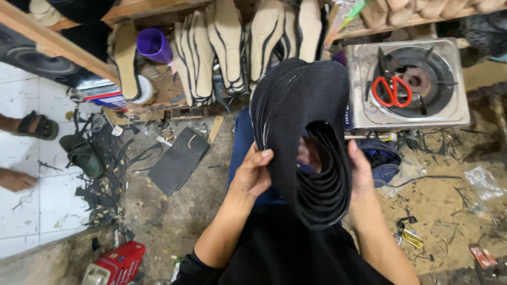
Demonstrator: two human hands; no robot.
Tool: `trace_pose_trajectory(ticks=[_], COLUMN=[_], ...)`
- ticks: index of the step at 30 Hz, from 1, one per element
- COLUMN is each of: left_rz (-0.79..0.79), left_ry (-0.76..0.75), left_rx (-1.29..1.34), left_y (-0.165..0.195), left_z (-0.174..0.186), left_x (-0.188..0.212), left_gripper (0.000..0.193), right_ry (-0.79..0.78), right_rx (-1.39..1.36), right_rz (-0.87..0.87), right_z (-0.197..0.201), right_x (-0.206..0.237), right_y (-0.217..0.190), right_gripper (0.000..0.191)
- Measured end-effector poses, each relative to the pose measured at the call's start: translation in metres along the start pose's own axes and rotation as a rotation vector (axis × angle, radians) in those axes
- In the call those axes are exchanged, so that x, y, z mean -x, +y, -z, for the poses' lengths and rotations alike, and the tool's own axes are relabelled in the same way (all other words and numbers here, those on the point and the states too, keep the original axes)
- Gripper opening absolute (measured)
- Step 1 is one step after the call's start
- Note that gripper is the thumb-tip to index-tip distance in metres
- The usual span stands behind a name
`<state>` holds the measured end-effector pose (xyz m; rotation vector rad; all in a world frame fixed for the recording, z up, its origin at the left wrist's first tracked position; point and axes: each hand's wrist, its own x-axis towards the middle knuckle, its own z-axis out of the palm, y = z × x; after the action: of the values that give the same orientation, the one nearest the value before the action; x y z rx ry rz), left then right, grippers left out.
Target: The person sits on the floor and repeatedly picks up stacks of black shoe insoles, fans them out to inspect edges, and places them on a nearby wooden shelf. The person handles the insoles by hand, organizing them into neat piles on the shelf.
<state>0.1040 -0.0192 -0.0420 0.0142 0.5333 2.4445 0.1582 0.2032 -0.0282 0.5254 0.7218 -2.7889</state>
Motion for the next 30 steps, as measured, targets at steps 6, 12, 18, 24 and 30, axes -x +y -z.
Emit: trace_pose_trajectory(ticks=[6,12,18,24,30], left_rz=[-0.001,-0.321,-0.326,-0.165,-0.595], left_ry=[0.022,0.065,0.037,0.188,-0.002], left_rx=[-0.161,-1.104,-1.532,-1.331,-1.53], left_y=[-0.003,0.01,-0.006,-0.004,-0.002], left_z=[0.011,-0.039,-0.08,-0.079,-0.082], left_x=[-0.015,0.002,0.003,-0.003,-0.005], left_gripper=[0.07,0.046,0.072,0.044,0.074], right_ry=[-0.609,0.162,0.018,0.145,0.067], right_rx=[-0.617,0.197,-0.05,0.0,0.041], right_rz=[0.045,0.468,0.356,0.288,0.324], right_z=[0.025,0.013,-0.01,-0.006,0.001], right_x=[0.006,0.006,0.007,0.011,0.008], right_y=[0.014,0.008,0.01,0.006,0.006], right_gripper=[0.054,0.055,0.052,0.051,0.036])
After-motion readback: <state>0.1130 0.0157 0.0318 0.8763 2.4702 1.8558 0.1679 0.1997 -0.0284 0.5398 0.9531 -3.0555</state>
